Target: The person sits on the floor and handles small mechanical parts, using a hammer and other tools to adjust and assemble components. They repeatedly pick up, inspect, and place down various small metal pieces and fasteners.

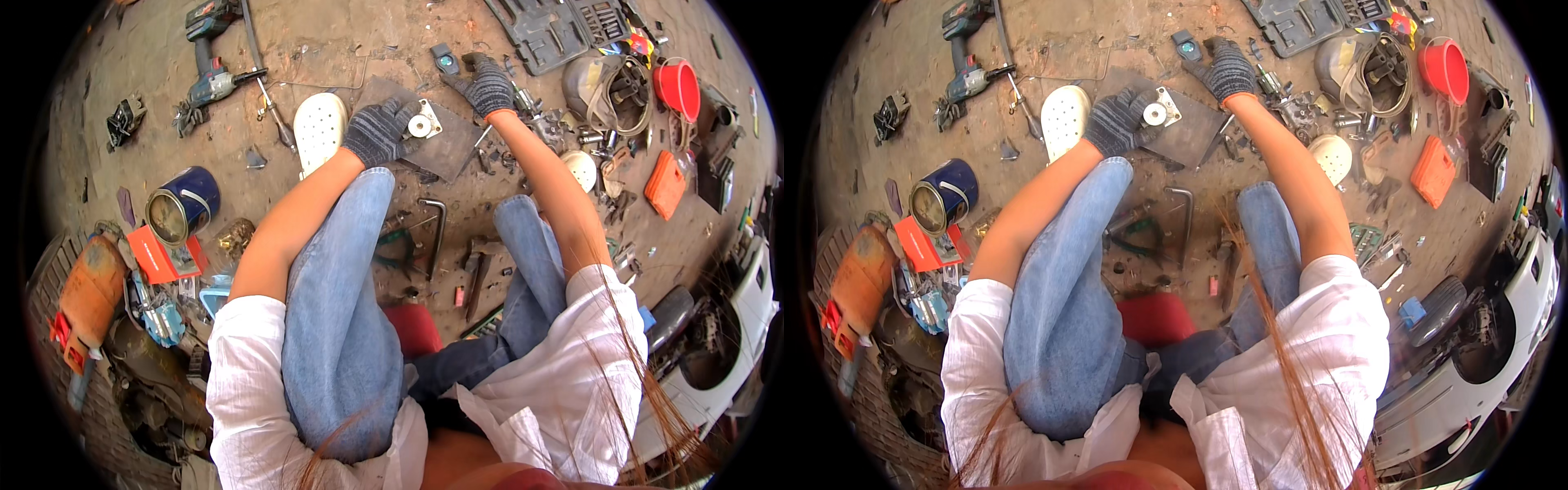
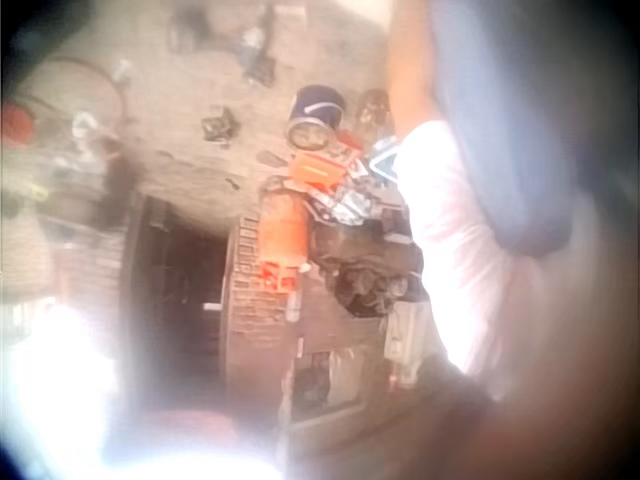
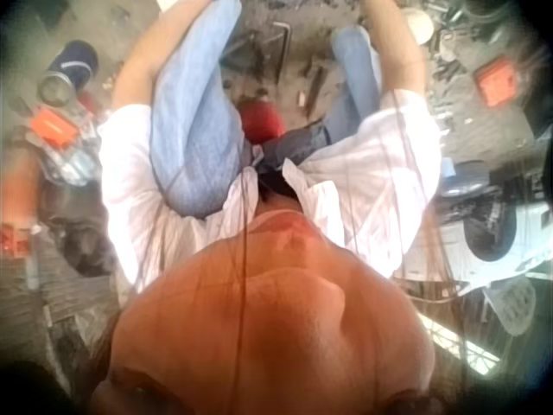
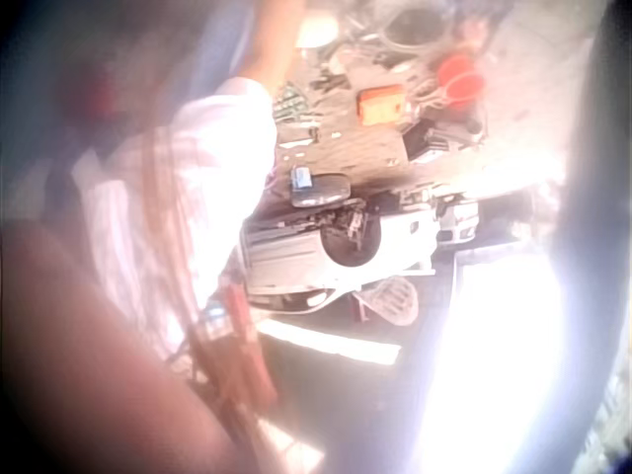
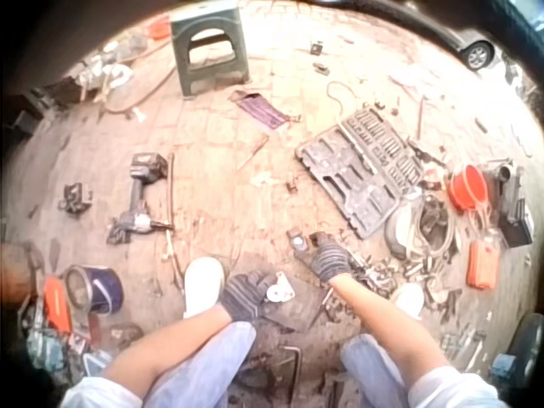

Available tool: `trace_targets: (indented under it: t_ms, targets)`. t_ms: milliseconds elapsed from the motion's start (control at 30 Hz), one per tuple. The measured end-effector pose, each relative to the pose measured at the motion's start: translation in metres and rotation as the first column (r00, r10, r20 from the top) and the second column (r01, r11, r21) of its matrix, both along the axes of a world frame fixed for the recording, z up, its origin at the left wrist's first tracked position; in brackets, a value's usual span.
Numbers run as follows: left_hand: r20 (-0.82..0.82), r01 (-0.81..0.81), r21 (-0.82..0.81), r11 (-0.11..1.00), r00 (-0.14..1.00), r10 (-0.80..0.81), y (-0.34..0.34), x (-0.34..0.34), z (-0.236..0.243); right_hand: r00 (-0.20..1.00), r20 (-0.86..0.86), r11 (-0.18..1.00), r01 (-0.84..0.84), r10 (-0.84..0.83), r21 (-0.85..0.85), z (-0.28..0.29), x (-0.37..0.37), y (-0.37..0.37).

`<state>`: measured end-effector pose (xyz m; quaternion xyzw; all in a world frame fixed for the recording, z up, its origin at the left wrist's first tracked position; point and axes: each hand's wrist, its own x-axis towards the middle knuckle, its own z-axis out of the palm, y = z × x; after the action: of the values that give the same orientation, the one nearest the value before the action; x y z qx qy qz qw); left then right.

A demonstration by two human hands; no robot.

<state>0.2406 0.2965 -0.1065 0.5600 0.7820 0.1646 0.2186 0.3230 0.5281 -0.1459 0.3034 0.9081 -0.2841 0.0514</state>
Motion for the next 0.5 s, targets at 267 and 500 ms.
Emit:
trace_targets:
  t_ms: [267,500]
  targets:
    - [-0.054,-0.003,0.062,0.998,0.999,0.006,0.001,0.001,-0.002,0.998,0.026,0.994,0.059,-0.062,0.095,-0.009,-0.012,-0.013]
    - [0.040,-0.057,0.093,0.994,0.998,0.054,-0.002,0.001,-0.005,1.000,-0.013,0.986,-0.012,0.014,0.164,0.005,-0.002,-0.013]
